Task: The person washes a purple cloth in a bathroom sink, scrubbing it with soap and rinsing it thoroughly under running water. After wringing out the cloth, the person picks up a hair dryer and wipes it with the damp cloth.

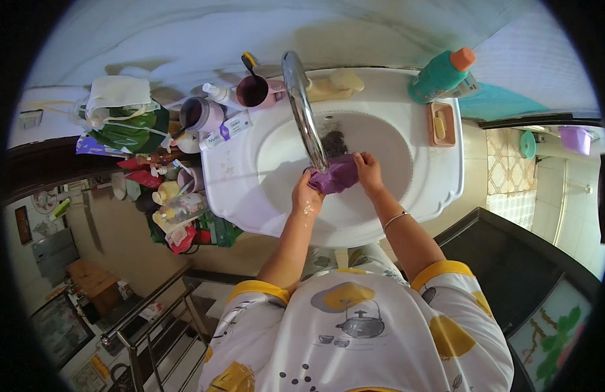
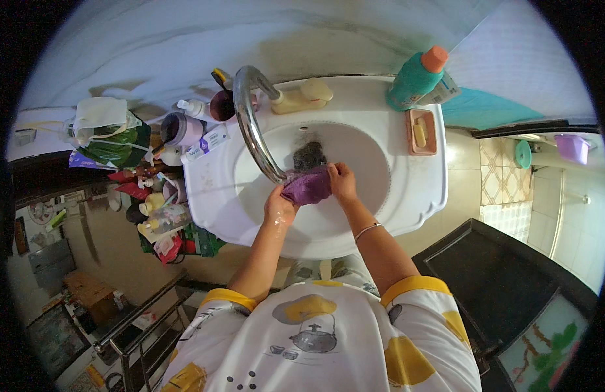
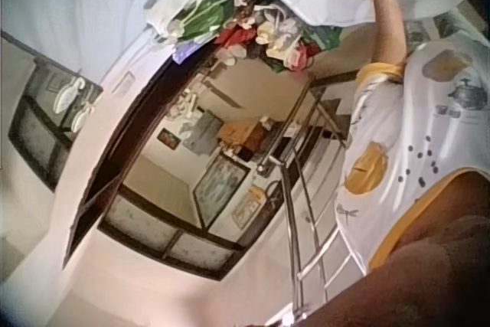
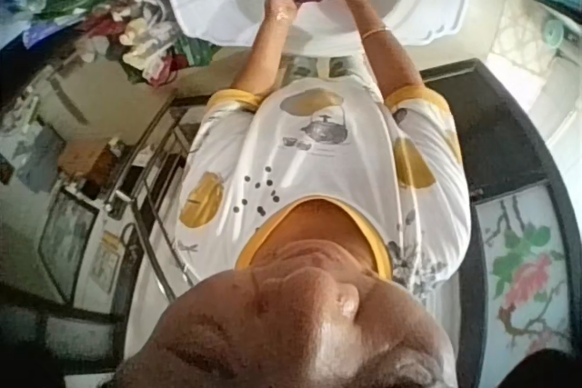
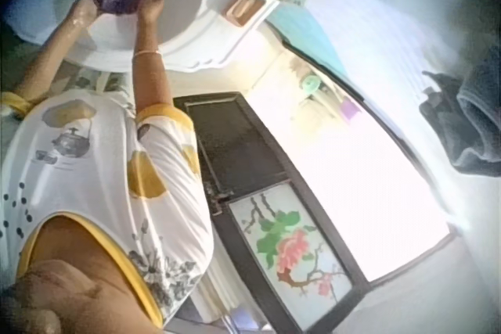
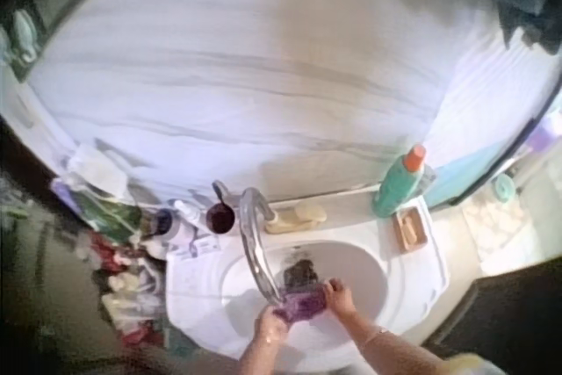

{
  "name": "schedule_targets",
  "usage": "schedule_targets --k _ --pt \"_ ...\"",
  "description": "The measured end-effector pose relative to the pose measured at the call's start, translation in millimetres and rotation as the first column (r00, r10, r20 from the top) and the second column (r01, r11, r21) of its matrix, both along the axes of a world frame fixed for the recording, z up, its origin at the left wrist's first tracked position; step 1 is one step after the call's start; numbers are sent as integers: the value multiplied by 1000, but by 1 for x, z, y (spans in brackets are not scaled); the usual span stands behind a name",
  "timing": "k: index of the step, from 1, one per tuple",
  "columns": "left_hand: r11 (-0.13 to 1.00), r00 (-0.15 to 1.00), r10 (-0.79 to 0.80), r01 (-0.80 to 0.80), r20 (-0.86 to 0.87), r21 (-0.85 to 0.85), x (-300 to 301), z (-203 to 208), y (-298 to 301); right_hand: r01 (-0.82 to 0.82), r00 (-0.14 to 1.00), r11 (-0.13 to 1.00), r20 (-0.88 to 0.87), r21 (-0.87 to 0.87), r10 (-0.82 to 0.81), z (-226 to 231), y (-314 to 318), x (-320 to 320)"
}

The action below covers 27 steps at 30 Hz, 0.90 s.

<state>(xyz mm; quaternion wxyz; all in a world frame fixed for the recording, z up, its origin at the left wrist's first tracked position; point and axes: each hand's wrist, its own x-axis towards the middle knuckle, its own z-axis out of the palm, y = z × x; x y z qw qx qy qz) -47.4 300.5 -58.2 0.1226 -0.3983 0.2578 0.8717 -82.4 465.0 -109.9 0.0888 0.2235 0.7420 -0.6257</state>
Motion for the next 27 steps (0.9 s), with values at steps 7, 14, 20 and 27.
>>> schedule_targets --k 7,14,20,27 --pt "985 987 23 4 -158 170 -2 21 -9 -287 957 940 14 186 289 67 11 -58" --pt "945 977 212 -205 0 254 -13 30 -5 -117 990 986 70 -118 126 96 16 -119" --pt "953 999 -48 50 -13 300 -16 47 7 -298 846 937 405 -182 347 47 -1 -47" --pt "987 985 -160 158 -62 -35 -9 18 -13 157 895 596 368 -787 250 46 -17 1"
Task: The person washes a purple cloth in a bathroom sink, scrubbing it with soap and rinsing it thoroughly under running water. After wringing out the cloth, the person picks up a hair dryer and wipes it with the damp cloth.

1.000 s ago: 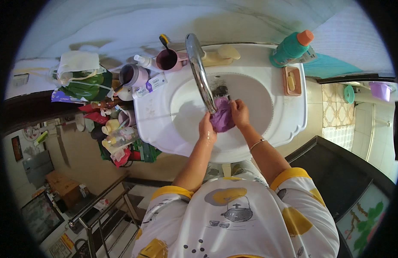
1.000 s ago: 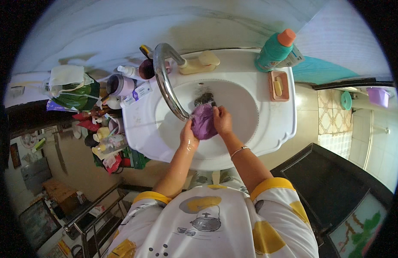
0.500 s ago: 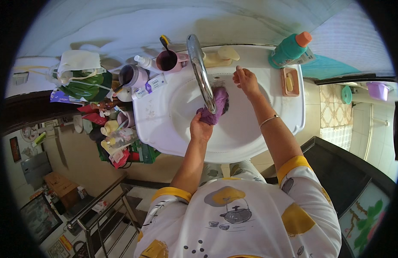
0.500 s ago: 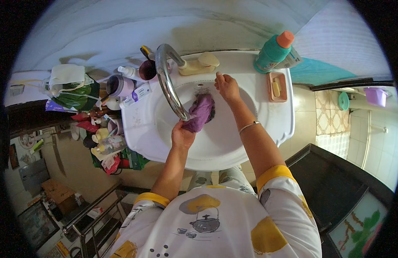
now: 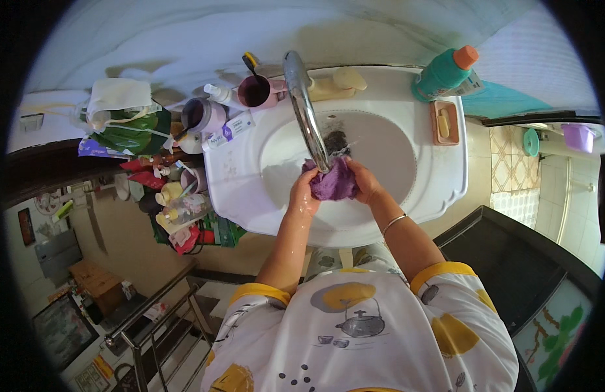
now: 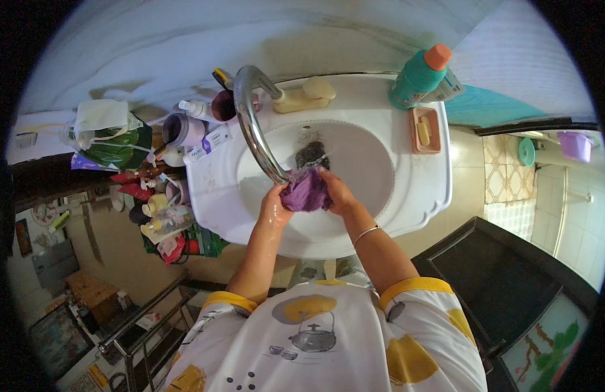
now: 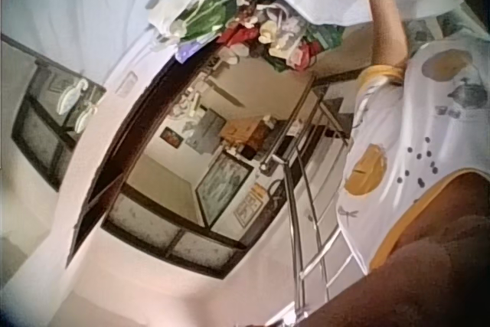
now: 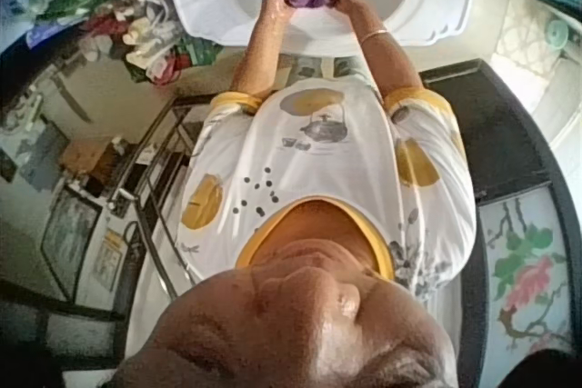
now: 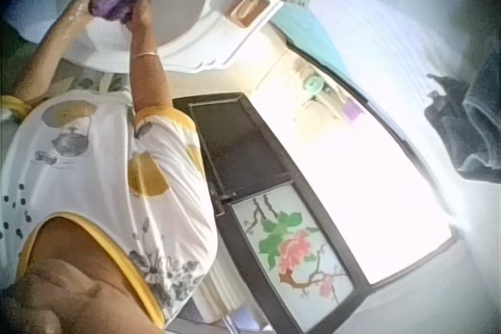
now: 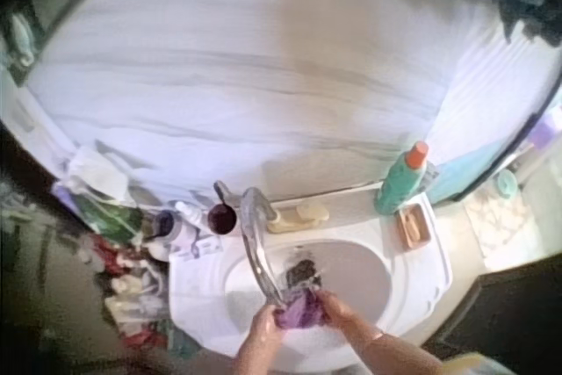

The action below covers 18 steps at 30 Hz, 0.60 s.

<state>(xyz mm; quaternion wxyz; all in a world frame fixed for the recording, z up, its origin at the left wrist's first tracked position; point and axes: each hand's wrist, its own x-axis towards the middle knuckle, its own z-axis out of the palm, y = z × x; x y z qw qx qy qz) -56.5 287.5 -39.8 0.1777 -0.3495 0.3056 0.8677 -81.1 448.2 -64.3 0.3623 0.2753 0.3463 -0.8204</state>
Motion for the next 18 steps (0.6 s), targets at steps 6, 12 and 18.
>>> schedule_targets --k 6,12,18 --pt "981 995 95 -89 -28 173 0 14 1 -98 782 588 -303 803 544 40 13 -29" --pt "946 976 210 -190 -51 265 5 -2 3 268 870 544 -442 796 219 65 29 -122" --pt "932 974 225 -204 -36 299 13 -12 -12 116 846 645 -415 755 334 78 28 -162"
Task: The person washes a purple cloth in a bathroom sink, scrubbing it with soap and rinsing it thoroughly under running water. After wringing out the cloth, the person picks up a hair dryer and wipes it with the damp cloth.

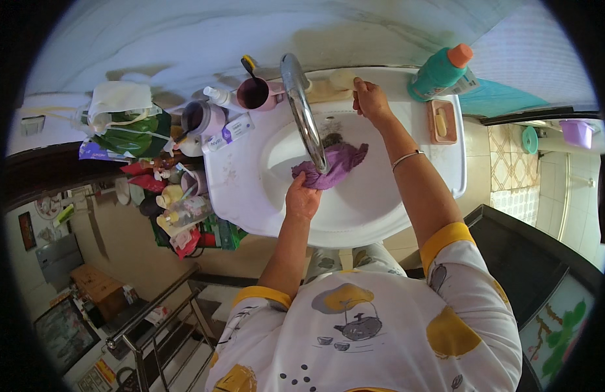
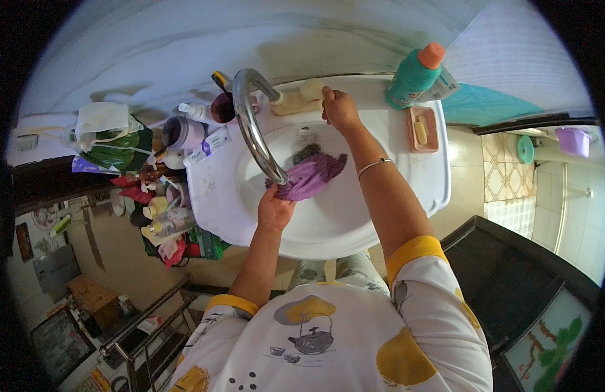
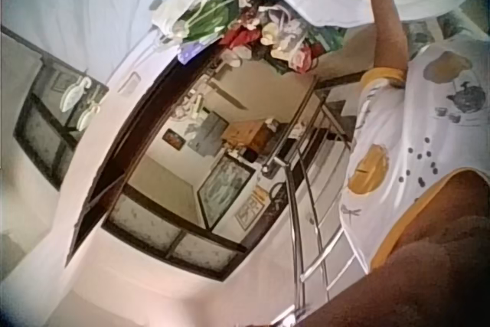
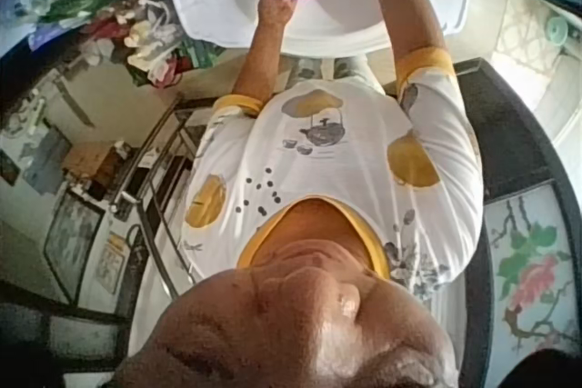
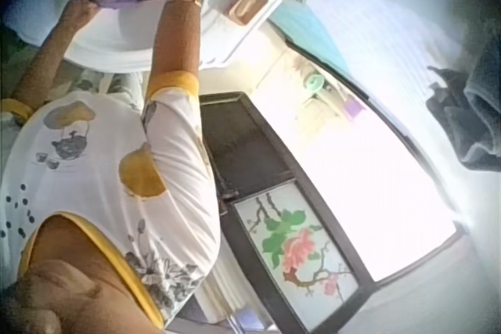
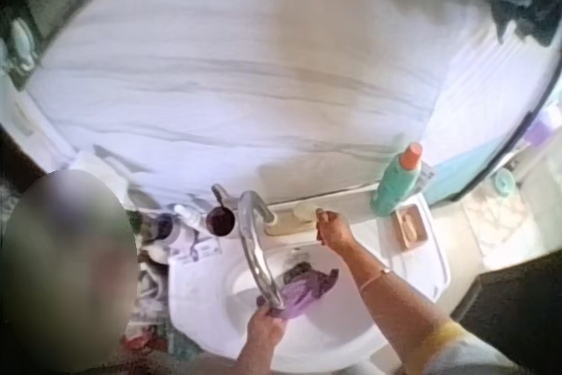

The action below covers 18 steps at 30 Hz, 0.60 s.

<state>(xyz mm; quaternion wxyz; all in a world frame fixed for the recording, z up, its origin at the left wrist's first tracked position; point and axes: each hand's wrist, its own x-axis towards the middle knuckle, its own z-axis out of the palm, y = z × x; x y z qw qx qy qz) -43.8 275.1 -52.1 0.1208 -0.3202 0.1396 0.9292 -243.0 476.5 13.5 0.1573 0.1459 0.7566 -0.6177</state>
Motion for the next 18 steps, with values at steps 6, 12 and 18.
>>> schedule_targets --k 6,12,18 --pt "999 998 41 -40 56 -23 -2 16 5 247 968 893 59 -375 -243 -7 -36 25" --pt "999 998 48 -48 33 -7 -9 27 7 265 963 879 59 -396 -264 -10 -43 27" --pt "999 999 44 -44 29 -9 -17 34 8 234 972 890 90 -391 -216 -4 -40 26"
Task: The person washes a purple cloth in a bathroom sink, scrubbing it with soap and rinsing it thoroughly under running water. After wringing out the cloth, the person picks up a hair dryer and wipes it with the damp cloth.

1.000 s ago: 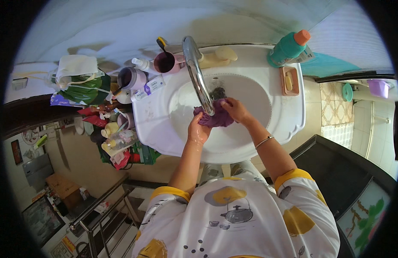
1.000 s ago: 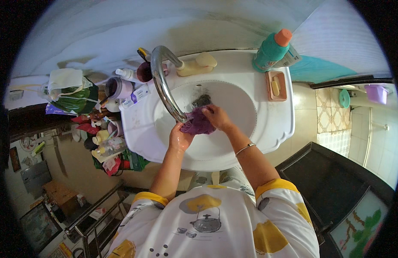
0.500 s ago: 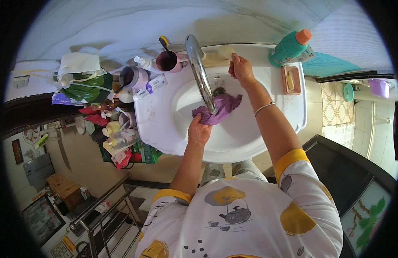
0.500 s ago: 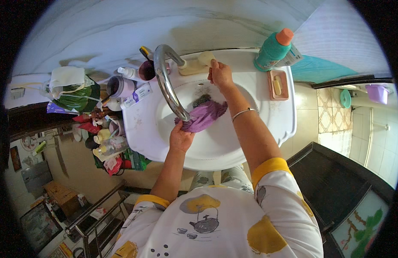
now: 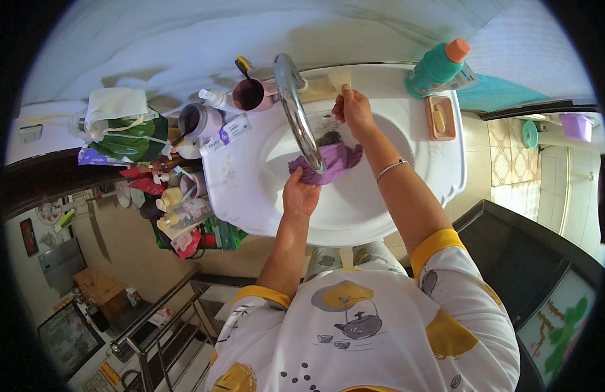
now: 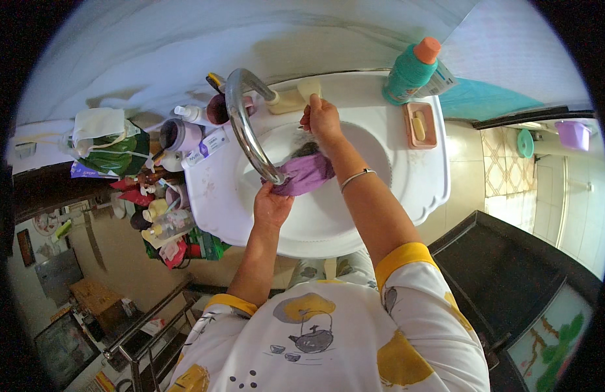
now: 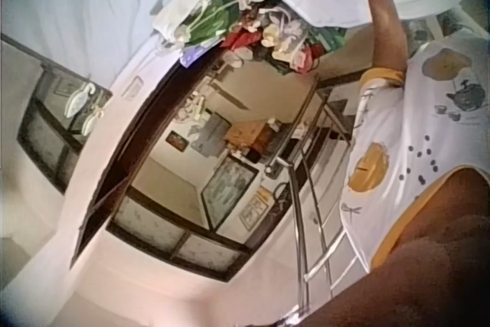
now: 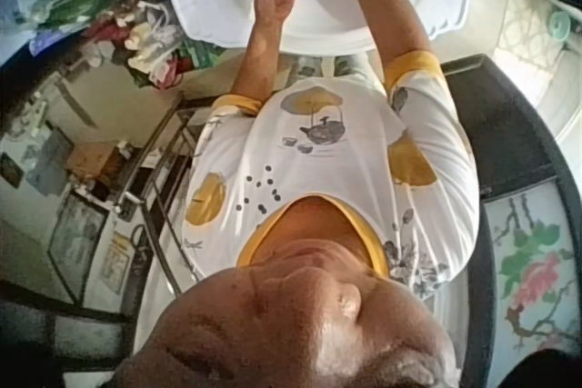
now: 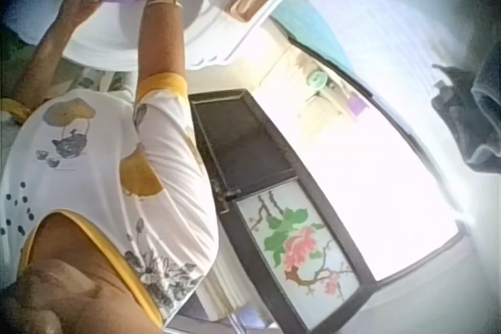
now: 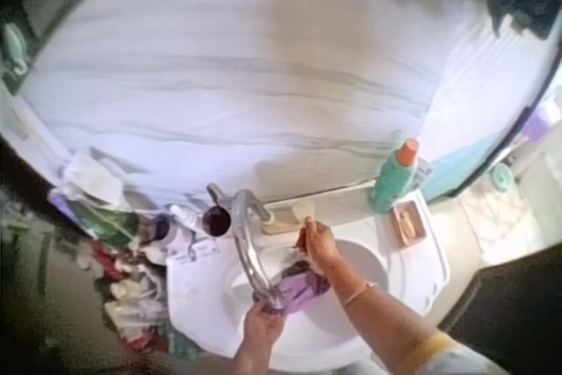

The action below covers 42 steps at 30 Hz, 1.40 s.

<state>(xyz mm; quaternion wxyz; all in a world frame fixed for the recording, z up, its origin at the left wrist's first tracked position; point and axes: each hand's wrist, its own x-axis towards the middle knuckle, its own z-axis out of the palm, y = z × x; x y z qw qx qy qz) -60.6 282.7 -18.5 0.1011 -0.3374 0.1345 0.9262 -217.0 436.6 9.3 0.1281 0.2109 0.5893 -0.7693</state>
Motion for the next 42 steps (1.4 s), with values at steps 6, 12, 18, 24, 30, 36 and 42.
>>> schedule_targets --k 6,12,18,24,30,36,42 --pt "999 1000 -23 23 -5 -27 4 0 1 61 998 997 -5 -41 -61 -8 -6 -2" --pt "1000 999 -18 19 45 -10 3 0 4 95 996 994 -2 -50 -95 -6 -13 -1" --pt "999 998 -18 19 55 -32 2 11 8 58 998 997 19 -53 -57 -5 -10 -5" --pt "998 998 -56 56 24 -15 3 6 9 -7 999 1000 31 -31 8 -4 -6 -4" --pt "999 999 -34 34 25 -26 2 6 9 -36 999 998 2 -46 36 -10 -3 -5" --pt "999 999 -50 50 -16 4 -1 4 13 -76 997 997 15 5 76 -5 0 -3" --pt "968 984 -47 88 174 -235 0 -1 13 -106 913 718 -218 688 344 -47 1 56"
